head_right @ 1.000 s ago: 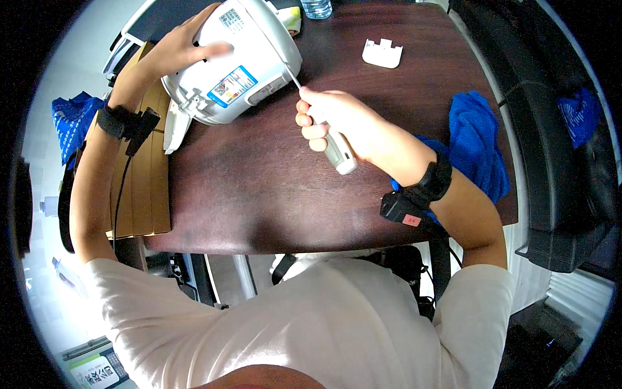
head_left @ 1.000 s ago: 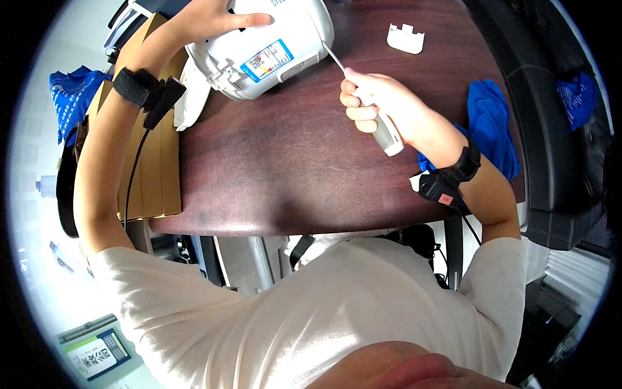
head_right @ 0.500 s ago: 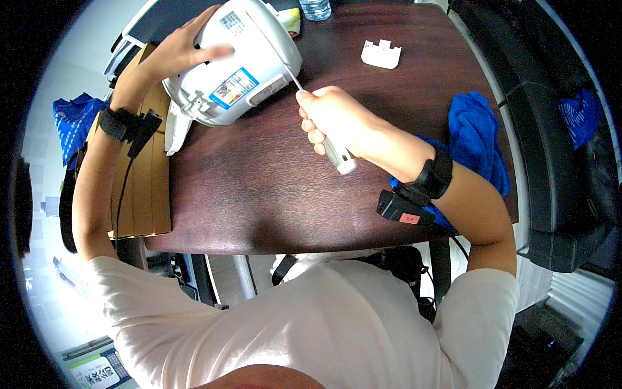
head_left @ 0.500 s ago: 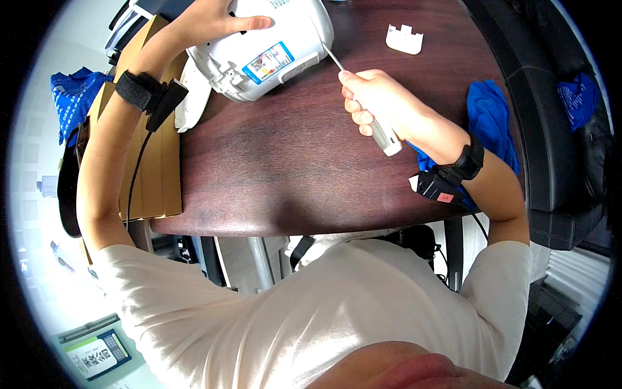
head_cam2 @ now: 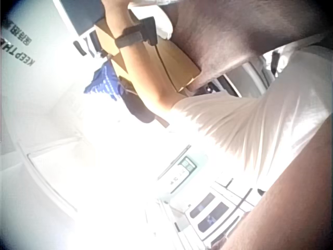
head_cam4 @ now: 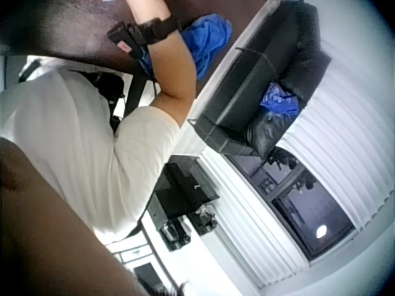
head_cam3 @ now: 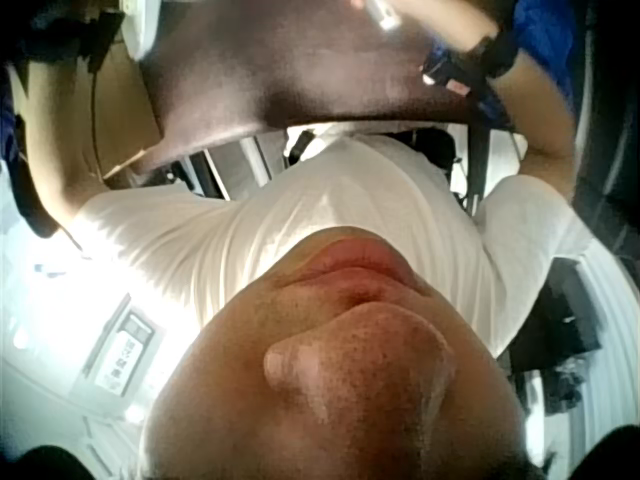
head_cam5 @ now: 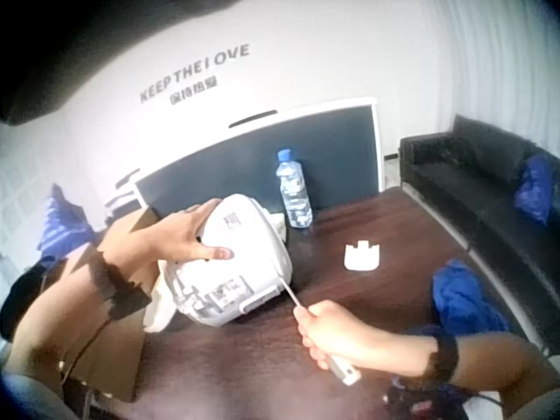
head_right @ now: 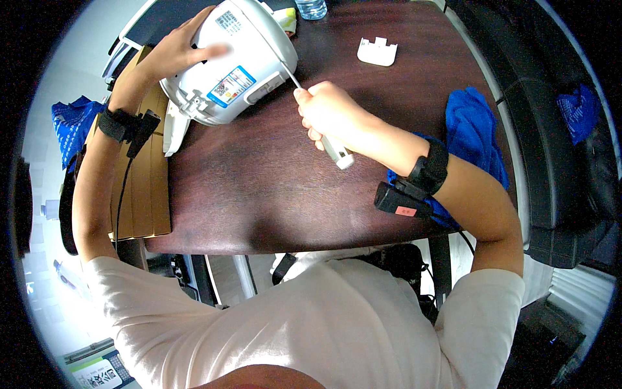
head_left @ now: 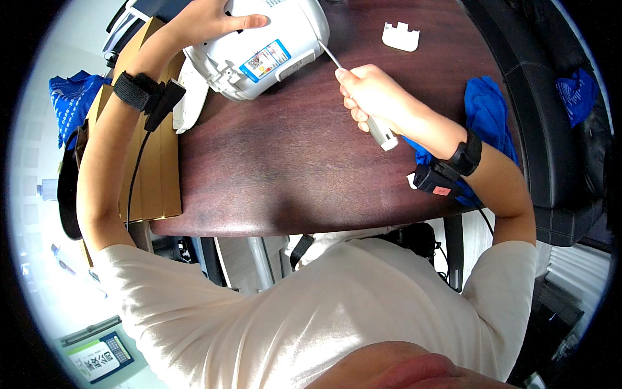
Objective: The person uses a screwdriver to remove screws from the base of a white rice cooker. They then pry open the casing and remove the bottom cover, exposing the internal components.
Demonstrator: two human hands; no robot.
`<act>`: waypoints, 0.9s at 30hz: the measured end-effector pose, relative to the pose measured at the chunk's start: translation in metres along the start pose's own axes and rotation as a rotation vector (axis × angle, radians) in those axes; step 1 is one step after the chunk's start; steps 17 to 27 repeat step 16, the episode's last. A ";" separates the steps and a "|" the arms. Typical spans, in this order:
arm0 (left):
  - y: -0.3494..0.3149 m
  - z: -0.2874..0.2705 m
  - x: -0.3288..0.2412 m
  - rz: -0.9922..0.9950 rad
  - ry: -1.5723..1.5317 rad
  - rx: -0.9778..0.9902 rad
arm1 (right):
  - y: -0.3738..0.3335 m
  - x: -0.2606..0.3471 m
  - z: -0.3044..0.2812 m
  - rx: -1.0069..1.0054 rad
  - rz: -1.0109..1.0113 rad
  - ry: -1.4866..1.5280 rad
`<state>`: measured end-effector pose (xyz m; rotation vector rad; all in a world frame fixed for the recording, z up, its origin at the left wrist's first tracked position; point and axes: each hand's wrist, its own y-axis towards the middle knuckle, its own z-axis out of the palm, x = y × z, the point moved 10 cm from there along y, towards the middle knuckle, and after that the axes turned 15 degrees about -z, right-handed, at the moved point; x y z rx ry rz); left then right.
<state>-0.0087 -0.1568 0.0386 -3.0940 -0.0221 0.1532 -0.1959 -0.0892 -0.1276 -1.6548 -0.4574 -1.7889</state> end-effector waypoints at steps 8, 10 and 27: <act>-0.004 -0.002 -0.016 0.026 -0.121 0.079 | 0.001 -0.002 -0.001 0.007 0.004 0.068; -0.003 -0.002 -0.013 0.027 -0.102 0.058 | -0.001 -0.006 0.005 0.033 0.055 0.262; 0.000 0.003 -0.018 0.030 -0.192 0.159 | 0.005 -0.023 0.016 0.214 0.052 0.616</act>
